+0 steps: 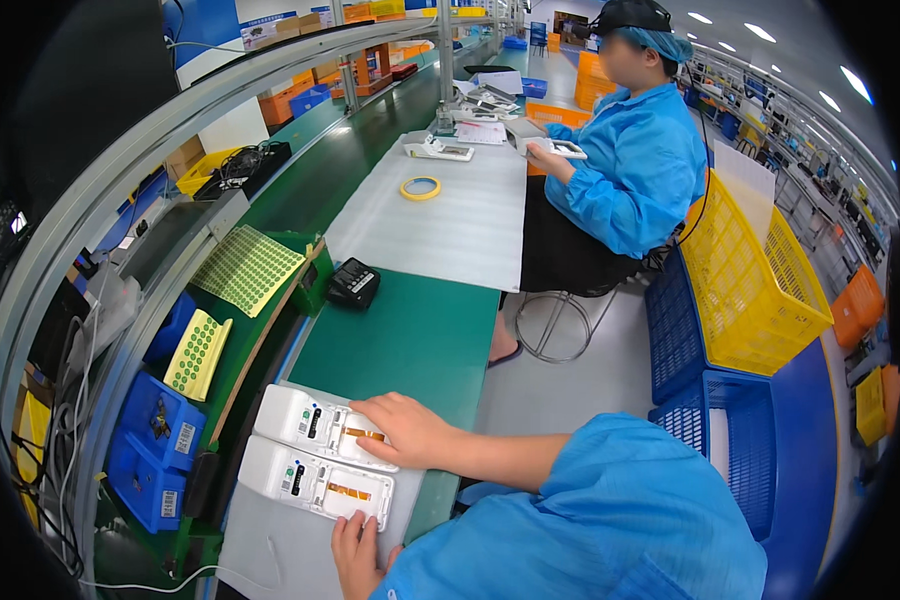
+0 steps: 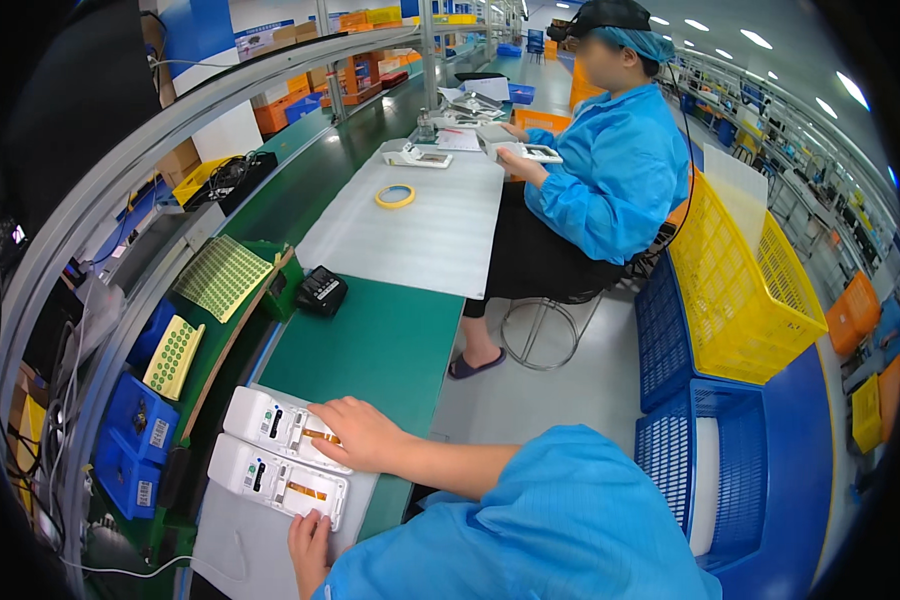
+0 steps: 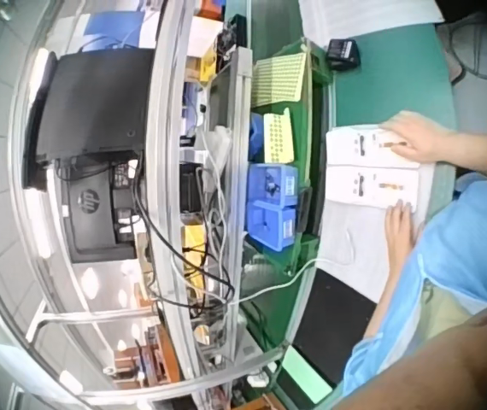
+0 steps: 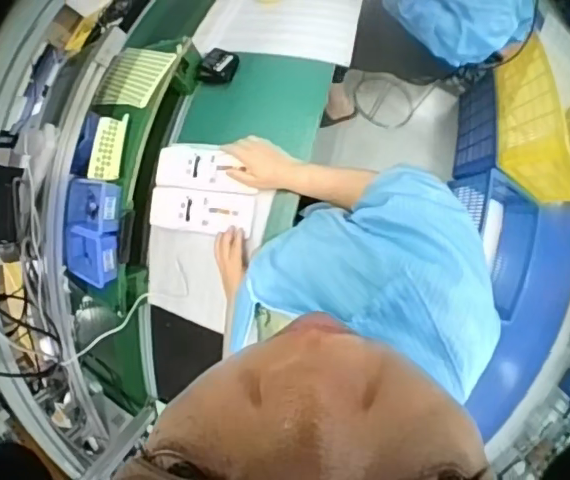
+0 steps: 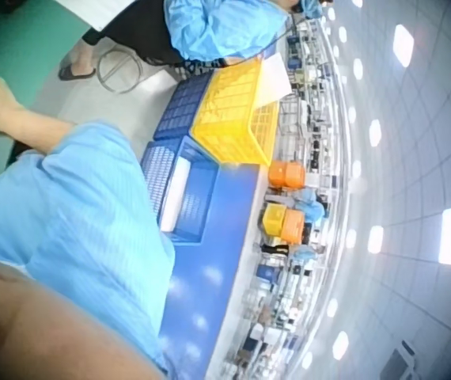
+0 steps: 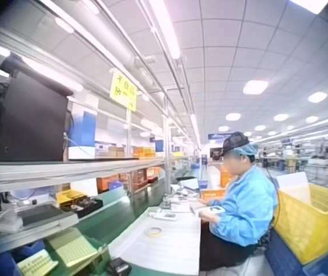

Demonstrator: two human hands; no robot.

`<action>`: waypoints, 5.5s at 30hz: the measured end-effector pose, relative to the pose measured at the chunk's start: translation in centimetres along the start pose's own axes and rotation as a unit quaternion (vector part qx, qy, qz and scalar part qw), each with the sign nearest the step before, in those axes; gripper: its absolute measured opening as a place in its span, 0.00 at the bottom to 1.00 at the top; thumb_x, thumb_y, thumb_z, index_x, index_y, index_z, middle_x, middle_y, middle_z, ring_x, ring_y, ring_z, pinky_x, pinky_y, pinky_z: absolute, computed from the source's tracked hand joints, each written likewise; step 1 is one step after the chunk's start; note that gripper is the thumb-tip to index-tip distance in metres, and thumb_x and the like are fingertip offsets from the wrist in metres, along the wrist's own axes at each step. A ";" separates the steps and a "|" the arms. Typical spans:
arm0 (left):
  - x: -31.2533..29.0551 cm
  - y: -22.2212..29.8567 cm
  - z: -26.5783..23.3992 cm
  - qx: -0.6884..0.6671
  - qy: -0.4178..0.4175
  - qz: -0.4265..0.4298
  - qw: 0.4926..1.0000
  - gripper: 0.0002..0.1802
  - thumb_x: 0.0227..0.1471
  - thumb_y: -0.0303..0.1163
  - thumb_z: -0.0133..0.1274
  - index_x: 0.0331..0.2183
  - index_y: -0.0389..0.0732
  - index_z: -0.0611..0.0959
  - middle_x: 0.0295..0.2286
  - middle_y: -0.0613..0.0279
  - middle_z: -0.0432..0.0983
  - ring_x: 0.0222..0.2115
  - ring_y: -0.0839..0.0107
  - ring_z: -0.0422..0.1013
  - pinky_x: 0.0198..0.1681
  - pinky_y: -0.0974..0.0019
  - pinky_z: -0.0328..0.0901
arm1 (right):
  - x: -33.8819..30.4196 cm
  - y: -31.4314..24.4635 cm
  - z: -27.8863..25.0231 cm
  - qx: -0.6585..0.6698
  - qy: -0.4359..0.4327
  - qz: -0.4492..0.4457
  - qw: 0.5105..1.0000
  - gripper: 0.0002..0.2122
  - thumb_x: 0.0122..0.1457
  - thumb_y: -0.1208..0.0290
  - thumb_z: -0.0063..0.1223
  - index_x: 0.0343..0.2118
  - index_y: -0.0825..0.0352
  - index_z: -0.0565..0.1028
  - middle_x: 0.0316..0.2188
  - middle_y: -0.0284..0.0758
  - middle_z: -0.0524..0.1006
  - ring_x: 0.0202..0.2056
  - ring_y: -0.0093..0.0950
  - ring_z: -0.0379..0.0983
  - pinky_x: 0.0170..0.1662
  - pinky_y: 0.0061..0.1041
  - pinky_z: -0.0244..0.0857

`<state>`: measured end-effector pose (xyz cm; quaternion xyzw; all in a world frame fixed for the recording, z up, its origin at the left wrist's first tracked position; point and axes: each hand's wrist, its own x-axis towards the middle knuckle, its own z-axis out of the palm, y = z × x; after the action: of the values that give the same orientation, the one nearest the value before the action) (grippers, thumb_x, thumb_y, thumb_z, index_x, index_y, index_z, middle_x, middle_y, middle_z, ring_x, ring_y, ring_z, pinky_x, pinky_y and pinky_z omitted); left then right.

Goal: The person assembles handheld electronic devices by hand, adding adhesive stickers to the devices and checking their internal components.

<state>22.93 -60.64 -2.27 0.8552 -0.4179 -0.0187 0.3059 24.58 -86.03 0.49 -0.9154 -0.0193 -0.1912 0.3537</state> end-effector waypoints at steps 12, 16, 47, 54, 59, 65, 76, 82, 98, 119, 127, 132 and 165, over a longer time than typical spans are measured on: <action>-0.3 -0.9 0.3 0.015 0.012 0.030 0.999 0.35 0.30 0.34 0.64 0.45 0.37 0.73 0.48 0.48 0.64 0.52 0.44 0.55 0.55 0.50 0.50 | -0.7 0.0 -0.4 0.032 0.051 0.004 0.998 0.21 0.55 0.64 0.47 0.49 0.70 0.64 0.43 0.44 0.69 0.44 0.40 0.64 0.50 0.35 0.57; -0.4 0.0 0.1 -0.011 0.018 0.027 0.999 0.36 0.30 0.32 0.63 0.46 0.37 0.73 0.49 0.48 0.64 0.53 0.44 0.54 0.55 0.50 0.49 | -2.1 2.5 -5.7 0.030 0.275 0.022 0.961 0.18 0.53 0.69 0.48 0.47 0.67 0.66 0.47 0.42 0.67 0.45 0.37 0.64 0.50 0.34 0.57; 0.0 0.5 0.0 0.078 -0.030 -0.005 0.996 0.39 0.32 0.23 0.53 0.52 0.37 0.66 0.54 0.49 0.58 0.57 0.49 0.48 0.59 0.49 0.42 | -44.9 25.1 -39.4 -0.174 0.449 0.721 0.498 0.18 0.50 0.67 0.45 0.42 0.71 0.73 0.42 0.51 0.72 0.47 0.44 0.68 0.47 0.34 0.63; -0.5 0.3 -0.3 0.088 -0.026 0.006 0.996 0.38 0.34 0.25 0.53 0.52 0.37 0.66 0.54 0.49 0.58 0.57 0.47 0.49 0.59 0.49 0.43 | -43.2 24.3 -38.4 -0.179 0.388 0.766 0.481 0.18 0.51 0.67 0.44 0.44 0.70 0.72 0.45 0.49 0.71 0.48 0.44 0.67 0.49 0.34 0.63; -0.2 0.2 -0.3 0.094 -0.037 0.016 0.995 0.38 0.34 0.25 0.54 0.52 0.37 0.66 0.53 0.49 0.58 0.57 0.47 0.49 0.59 0.49 0.43 | -41.8 22.4 -36.4 -0.211 0.281 0.781 0.517 0.18 0.52 0.70 0.42 0.47 0.64 0.71 0.47 0.47 0.70 0.49 0.44 0.66 0.50 0.35 0.62; -0.2 0.1 -0.1 0.087 -0.030 0.010 0.996 0.38 0.33 0.24 0.54 0.52 0.37 0.66 0.53 0.49 0.59 0.57 0.47 0.49 0.59 0.49 0.43 | -43.7 23.1 -35.6 -0.213 0.355 0.748 0.519 0.20 0.51 0.72 0.43 0.50 0.61 0.68 0.49 0.45 0.69 0.49 0.43 0.66 0.50 0.35 0.62; -0.3 1.3 -0.3 0.101 -0.018 0.003 0.995 0.37 0.33 0.22 0.53 0.52 0.38 0.66 0.53 0.49 0.59 0.57 0.48 0.50 0.59 0.50 0.43 | -43.8 25.4 -33.9 -0.134 0.373 0.782 0.481 0.28 0.49 0.69 0.46 0.53 0.75 0.58 0.51 0.52 0.65 0.54 0.40 0.62 0.54 0.31 0.57; -0.1 1.5 -0.4 0.095 -0.025 -0.007 0.995 0.37 0.35 0.23 0.53 0.52 0.37 0.66 0.53 0.49 0.59 0.57 0.49 0.50 0.59 0.50 0.44 | -44.3 27.5 -34.8 -0.152 0.312 0.805 0.482 0.24 0.48 0.69 0.46 0.48 0.76 0.65 0.47 0.52 0.69 0.52 0.41 0.65 0.53 0.30 0.59; 0.0 -0.6 -0.2 0.093 -0.024 0.050 0.994 0.37 0.36 0.28 0.55 0.52 0.37 0.66 0.53 0.49 0.59 0.56 0.46 0.50 0.58 0.50 0.45 | -18.2 17.3 -17.9 -0.101 -0.012 0.391 0.915 0.17 0.50 0.62 0.44 0.40 0.64 0.75 0.35 0.40 0.77 0.38 0.36 0.73 0.42 0.33 0.66; -0.6 -2.8 0.2 0.094 -0.029 0.055 0.994 0.28 0.47 0.37 0.48 0.51 0.39 0.68 0.52 0.49 0.61 0.55 0.46 0.53 0.57 0.52 0.47 | -2.6 5.5 -3.2 -0.056 0.153 0.048 0.986 0.09 0.50 0.69 0.51 0.19 0.68 0.71 0.21 0.40 0.70 0.27 0.39 0.68 0.34 0.36 0.62; 0.4 1.0 -0.6 0.066 -0.031 0.009 0.997 0.28 0.47 0.39 0.48 0.50 0.38 0.69 0.51 0.49 0.62 0.54 0.46 0.54 0.57 0.51 0.47 | -2.5 5.3 -3.5 -0.060 0.142 0.071 0.986 0.08 0.49 0.70 0.50 0.19 0.68 0.72 0.23 0.41 0.70 0.29 0.39 0.68 0.35 0.37 0.62; -0.8 -1.3 -0.2 0.092 0.002 0.035 0.995 0.30 0.44 0.42 0.52 0.49 0.38 0.70 0.51 0.48 0.62 0.53 0.45 0.55 0.56 0.51 0.48 | -1.8 4.9 -3.2 -0.057 0.118 0.050 0.990 0.08 0.49 0.69 0.49 0.20 0.68 0.72 0.23 0.41 0.70 0.30 0.39 0.68 0.35 0.37 0.62; 0.1 2.1 -1.2 -0.039 0.007 -0.022 0.999 0.31 0.34 0.33 0.63 0.44 0.35 0.74 0.48 0.47 0.64 0.52 0.44 0.55 0.54 0.49 0.52 | -1.8 3.5 -3.8 -0.107 0.099 0.080 0.986 0.07 0.50 0.70 0.50 0.23 0.68 0.75 0.23 0.40 0.71 0.30 0.38 0.69 0.35 0.34 0.63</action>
<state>21.83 -61.05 -0.12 0.8517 -0.3960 -0.0357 0.3414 22.23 -90.92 0.17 -0.9232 0.1093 -0.2526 0.2681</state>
